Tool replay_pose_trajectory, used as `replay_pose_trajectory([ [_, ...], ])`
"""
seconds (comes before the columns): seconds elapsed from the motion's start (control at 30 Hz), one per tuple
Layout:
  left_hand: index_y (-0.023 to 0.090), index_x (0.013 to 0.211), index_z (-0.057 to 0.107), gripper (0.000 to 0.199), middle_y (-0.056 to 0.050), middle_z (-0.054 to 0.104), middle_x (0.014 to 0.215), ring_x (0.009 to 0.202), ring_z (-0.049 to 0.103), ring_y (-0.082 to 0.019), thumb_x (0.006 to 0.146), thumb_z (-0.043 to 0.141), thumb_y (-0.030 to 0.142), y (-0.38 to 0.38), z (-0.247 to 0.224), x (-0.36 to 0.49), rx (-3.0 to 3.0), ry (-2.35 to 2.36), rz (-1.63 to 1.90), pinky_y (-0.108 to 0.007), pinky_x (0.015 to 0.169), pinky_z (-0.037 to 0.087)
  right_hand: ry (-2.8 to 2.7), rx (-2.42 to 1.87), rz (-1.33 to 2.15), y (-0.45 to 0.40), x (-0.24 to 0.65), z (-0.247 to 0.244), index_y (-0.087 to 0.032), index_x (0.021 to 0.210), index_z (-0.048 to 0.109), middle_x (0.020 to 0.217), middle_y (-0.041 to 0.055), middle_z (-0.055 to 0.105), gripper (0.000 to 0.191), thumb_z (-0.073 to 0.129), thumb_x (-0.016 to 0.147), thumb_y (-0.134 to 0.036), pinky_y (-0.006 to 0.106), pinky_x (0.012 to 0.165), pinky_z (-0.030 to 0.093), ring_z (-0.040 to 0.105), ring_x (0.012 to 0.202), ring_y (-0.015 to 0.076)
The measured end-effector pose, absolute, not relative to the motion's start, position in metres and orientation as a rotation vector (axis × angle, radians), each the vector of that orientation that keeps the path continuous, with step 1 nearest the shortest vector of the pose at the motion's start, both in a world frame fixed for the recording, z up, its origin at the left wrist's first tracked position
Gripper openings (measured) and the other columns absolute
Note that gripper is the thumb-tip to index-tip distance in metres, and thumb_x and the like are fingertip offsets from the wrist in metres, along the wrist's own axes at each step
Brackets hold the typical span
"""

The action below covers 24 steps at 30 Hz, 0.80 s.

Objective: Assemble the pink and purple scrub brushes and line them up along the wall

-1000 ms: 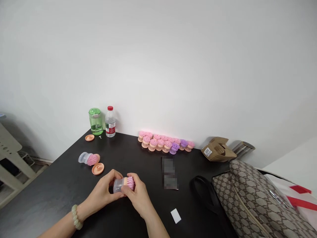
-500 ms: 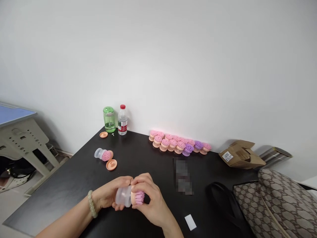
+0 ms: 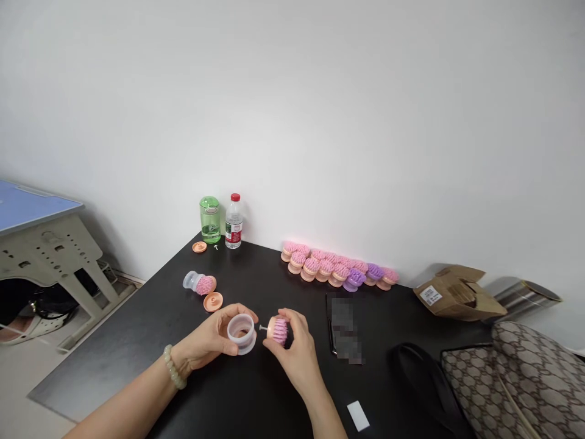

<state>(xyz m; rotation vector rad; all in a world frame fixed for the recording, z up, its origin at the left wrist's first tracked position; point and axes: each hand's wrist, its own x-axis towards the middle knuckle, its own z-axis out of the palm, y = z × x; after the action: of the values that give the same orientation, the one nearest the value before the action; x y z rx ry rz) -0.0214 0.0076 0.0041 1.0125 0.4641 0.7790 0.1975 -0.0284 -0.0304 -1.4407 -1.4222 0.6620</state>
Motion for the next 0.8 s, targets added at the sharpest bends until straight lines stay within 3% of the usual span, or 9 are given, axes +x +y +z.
replay_pose_trajectory([
  [0.13, 0.021, 0.099, 0.055, 0.058, 0.000, 0.062, 0.092, 0.084, 0.059, -0.016, 0.058, 0.094, 0.032, 0.008, 0.004, -0.022, 1.164, 0.564, 0.931, -0.027, 0.074, 0.044, -1.557, -1.494, 0.606, -0.024, 0.181, -0.042, -0.025, 0.111, 0.068, 0.126, 0.0090, 0.063, 0.049, 0.077, 0.064, -0.018, 0.045, 0.104, 0.048, 0.061, 0.122, 0.0309],
  [0.23, 0.023, 0.111, 0.055, 0.058, -0.003, 0.062, 0.106, 0.099, 0.060, -0.020, 0.066, 0.090, 0.036, 0.009, 0.002, -0.022, 1.218, 0.569, 0.987, -0.031, 0.083, 0.046, -1.672, -1.471, 0.661, -0.021, 0.174, -0.047, -0.025, 0.119, 0.066, 0.137, 0.0101, 0.060, 0.057, 0.081, 0.064, -0.019, 0.051, 0.110, 0.043, 0.047, 0.139, 0.0339],
  [0.33, 0.023, 0.115, 0.058, 0.056, -0.006, 0.060, 0.117, 0.107, 0.059, -0.023, 0.070, 0.087, 0.038, 0.010, -0.002, -0.021, 1.273, 0.583, 1.008, -0.036, 0.091, 0.045, -1.719, -1.392, 0.566, -0.022, 0.177, -0.045, -0.026, 0.133, 0.058, 0.144, 0.0108, 0.056, 0.071, 0.085, 0.068, -0.029, 0.057, 0.114, 0.038, 0.035, 0.147, 0.0358],
  [0.47, 0.021, 0.107, 0.063, 0.054, -0.008, 0.065, 0.114, 0.113, 0.058, -0.027, 0.064, 0.091, 0.038, 0.011, -0.005, -0.019, 1.411, 0.644, 1.031, -0.039, 0.097, 0.042, -1.724, -1.200, 0.266, -0.033, 0.184, -0.033, -0.027, 0.137, 0.058, 0.148, 0.0108, 0.054, 0.061, 0.075, 0.083, -0.050, 0.063, 0.116, 0.031, 0.027, 0.150, 0.0379],
  [0.6, 0.020, 0.105, 0.064, 0.057, -0.009, 0.069, 0.113, 0.112, 0.060, -0.029, 0.059, 0.094, 0.037, 0.009, -0.005, -0.016, 1.526, 0.669, 1.016, -0.040, 0.097, 0.043, -1.752, -1.150, 0.257, -0.043, 0.179, -0.023, -0.030, 0.133, 0.064, 0.138, 0.0098, 0.063, 0.052, 0.066, 0.088, -0.056, 0.065, 0.113, 0.033, 0.033, 0.147, 0.0408],
  [0.8, 0.020, 0.105, 0.062, 0.057, -0.010, 0.069, 0.119, 0.111, 0.063, -0.027, 0.060, 0.095, 0.032, 0.006, -0.010, -0.012, 1.442, 0.540, 1.000, -0.039, 0.095, 0.046, -1.758, -1.134, 0.279, -0.044, 0.174, -0.018, -0.028, 0.127, 0.067, 0.118, 0.0090, 0.073, 0.043, 0.070, 0.088, -0.047, 0.067, 0.114, 0.031, 0.048, 0.136, 0.0396],
])
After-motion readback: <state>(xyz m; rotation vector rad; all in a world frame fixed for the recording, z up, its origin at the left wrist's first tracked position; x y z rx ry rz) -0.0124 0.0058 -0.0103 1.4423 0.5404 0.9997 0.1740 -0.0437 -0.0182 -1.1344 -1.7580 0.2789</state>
